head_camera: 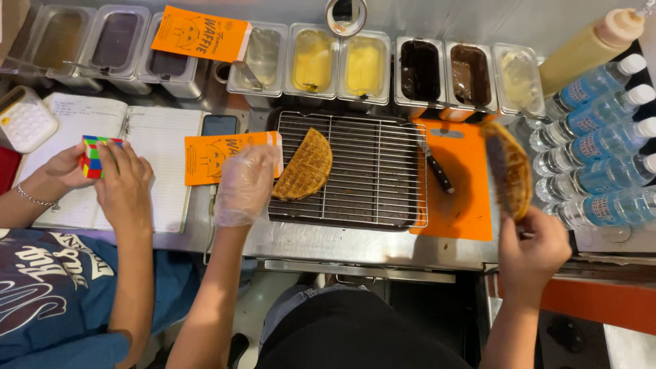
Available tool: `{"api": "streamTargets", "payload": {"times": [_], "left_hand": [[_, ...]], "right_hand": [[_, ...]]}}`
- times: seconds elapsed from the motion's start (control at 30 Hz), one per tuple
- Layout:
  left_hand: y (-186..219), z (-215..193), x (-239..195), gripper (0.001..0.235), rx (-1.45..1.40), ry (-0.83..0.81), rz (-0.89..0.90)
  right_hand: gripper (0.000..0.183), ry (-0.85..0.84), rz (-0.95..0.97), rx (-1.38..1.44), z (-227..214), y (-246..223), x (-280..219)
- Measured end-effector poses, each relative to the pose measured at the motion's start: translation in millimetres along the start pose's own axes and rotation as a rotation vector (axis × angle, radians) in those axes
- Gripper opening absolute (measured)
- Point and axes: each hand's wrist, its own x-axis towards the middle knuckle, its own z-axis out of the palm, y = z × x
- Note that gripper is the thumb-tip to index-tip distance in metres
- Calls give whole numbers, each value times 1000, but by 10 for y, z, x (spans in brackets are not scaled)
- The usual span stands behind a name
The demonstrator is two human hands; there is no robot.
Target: The person places a cooked waffle on a wire rack, spreads chocolate and black sesame paste on it using a spatula, and folds it in half. The person then removes the waffle from the rack and discards a used glove.
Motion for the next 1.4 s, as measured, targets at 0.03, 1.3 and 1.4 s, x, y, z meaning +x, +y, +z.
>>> {"api": "streamTargets", "payload": {"times": [0.03, 1.3, 1.4], "left_hand": [[-70, 63, -37, 19, 86, -42, 10], [-87, 507, 422, 43, 551, -242, -111], [35, 358, 312, 31, 420, -105, -71]], "right_hand": [[13, -36, 75, 141, 44, 4, -58], [18, 44, -90, -255, -80, -149, -100], [18, 86, -135, -338, -55, -185, -77]]}}
